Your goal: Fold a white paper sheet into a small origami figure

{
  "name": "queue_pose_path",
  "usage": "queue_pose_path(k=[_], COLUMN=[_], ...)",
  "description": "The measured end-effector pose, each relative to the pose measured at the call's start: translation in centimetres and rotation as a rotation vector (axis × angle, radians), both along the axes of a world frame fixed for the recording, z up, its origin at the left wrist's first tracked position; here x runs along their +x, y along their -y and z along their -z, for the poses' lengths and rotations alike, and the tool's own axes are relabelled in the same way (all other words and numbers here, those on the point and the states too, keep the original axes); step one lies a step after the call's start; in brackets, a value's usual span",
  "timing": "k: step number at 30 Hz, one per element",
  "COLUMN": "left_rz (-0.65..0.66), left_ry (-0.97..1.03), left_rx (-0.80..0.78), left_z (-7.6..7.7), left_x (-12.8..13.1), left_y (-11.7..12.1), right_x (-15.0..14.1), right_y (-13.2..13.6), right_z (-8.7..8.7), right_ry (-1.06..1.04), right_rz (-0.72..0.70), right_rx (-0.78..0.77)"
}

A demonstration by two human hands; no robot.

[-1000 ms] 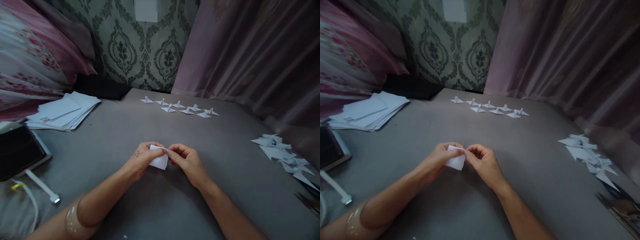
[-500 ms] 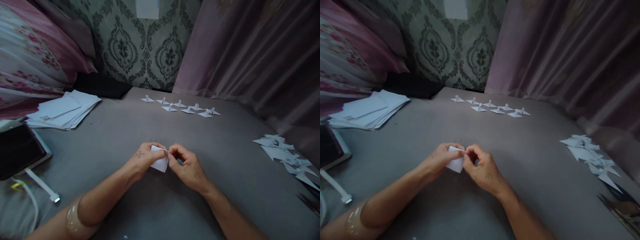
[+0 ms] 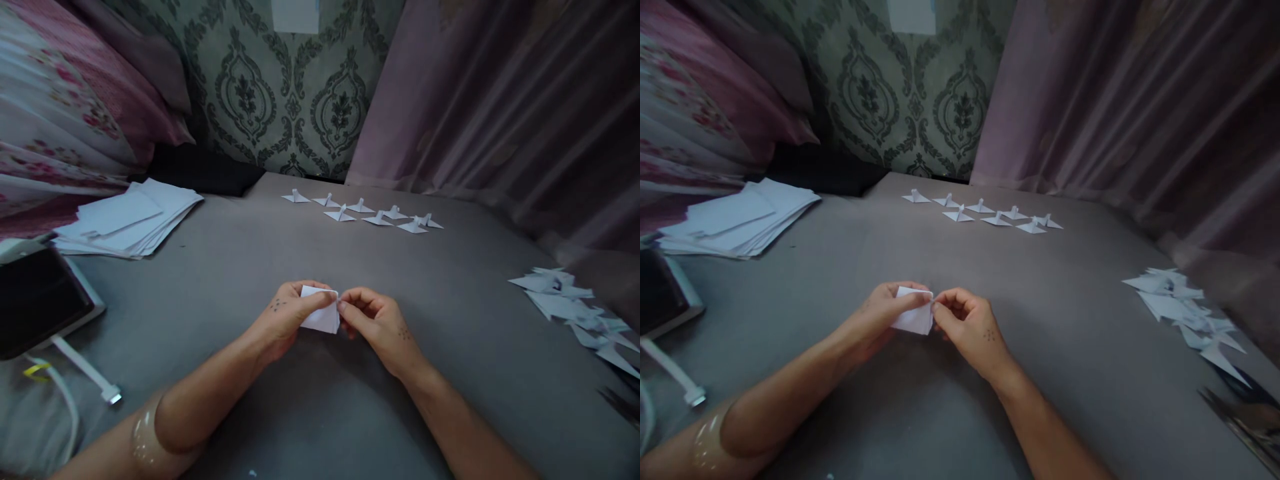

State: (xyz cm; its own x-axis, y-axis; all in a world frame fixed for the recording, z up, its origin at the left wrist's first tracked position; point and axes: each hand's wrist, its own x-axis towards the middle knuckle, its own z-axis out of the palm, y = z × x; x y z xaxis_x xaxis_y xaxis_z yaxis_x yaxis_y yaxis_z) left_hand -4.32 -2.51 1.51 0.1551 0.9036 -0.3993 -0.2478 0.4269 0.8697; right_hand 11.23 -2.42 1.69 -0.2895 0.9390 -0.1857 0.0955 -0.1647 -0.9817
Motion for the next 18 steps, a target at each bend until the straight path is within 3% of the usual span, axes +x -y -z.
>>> queue_pose_path(k=[8, 18], left_rz=[0.042, -0.008], left_ry=[0.034, 0.039], left_rx=[0.005, -0.033], left_z=[-0.12, 0.30], left_x=[-0.03, 0.23], left_y=[0.14, 0.08], right_x=[0.03, -0.03], right_y=[-0.14, -0.06], right_z=[0.27, 0.61], right_ry=[-0.046, 0.056], right_rz=[0.029, -0.002], right_rx=[-0.027, 0.157])
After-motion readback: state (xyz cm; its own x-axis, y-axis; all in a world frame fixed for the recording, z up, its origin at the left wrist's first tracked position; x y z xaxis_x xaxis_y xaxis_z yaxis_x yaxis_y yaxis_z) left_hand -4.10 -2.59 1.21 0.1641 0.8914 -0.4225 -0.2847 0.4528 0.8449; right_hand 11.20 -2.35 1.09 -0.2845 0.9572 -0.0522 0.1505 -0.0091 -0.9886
